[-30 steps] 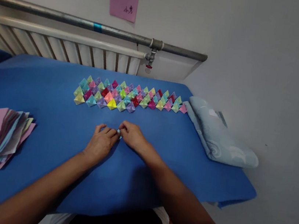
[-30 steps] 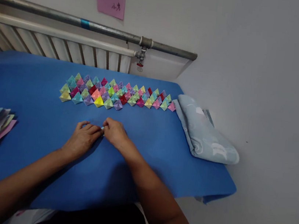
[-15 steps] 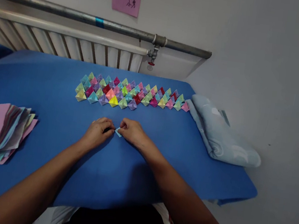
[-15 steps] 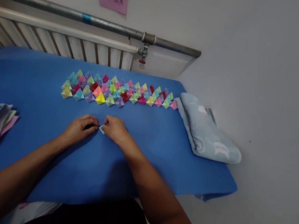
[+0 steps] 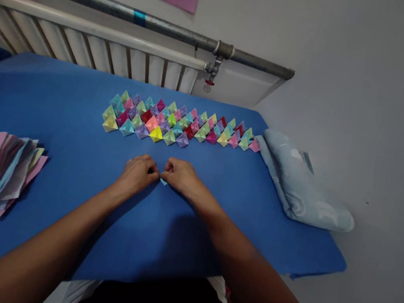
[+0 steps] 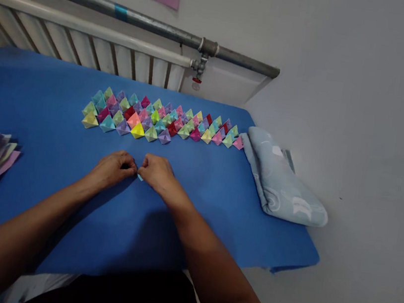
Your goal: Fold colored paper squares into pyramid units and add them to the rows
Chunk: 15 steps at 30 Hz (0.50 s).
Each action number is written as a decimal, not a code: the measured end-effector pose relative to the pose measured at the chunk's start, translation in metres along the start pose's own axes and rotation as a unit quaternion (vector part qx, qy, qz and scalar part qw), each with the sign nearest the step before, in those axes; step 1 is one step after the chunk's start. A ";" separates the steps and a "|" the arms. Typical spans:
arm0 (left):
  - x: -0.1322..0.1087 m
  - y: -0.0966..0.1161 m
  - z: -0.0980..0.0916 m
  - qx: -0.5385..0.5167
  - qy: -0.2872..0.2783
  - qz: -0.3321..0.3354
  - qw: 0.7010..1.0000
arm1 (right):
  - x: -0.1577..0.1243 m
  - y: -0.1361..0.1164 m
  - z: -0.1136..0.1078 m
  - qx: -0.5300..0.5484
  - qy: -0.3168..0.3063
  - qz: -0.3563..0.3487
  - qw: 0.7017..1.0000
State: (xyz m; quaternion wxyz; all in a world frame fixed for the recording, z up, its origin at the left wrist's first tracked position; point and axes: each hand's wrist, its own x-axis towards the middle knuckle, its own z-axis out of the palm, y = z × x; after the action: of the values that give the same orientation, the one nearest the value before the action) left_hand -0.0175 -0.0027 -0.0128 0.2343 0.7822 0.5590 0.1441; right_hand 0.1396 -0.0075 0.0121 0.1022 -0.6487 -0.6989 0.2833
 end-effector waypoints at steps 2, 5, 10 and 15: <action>0.002 0.002 -0.001 0.008 -0.010 -0.020 1.000 | 0.002 -0.001 0.000 -0.005 -0.008 0.009 1.000; 0.008 0.004 -0.002 0.016 -0.037 -0.051 0.998 | 0.007 -0.003 0.000 -0.009 -0.021 0.020 1.000; 0.015 0.008 -0.006 0.029 -0.066 -0.076 0.994 | 0.010 -0.005 -0.004 0.003 -0.046 0.022 0.999; 0.015 0.010 -0.011 0.023 -0.086 -0.077 0.993 | 0.010 0.000 -0.008 0.041 -0.072 0.025 0.996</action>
State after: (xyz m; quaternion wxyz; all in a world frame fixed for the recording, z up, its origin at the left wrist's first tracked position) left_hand -0.0099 0.0116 0.0012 0.2739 0.7514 0.5987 0.0449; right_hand 0.1420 0.0045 0.0164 0.0705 -0.6392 -0.6759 0.3601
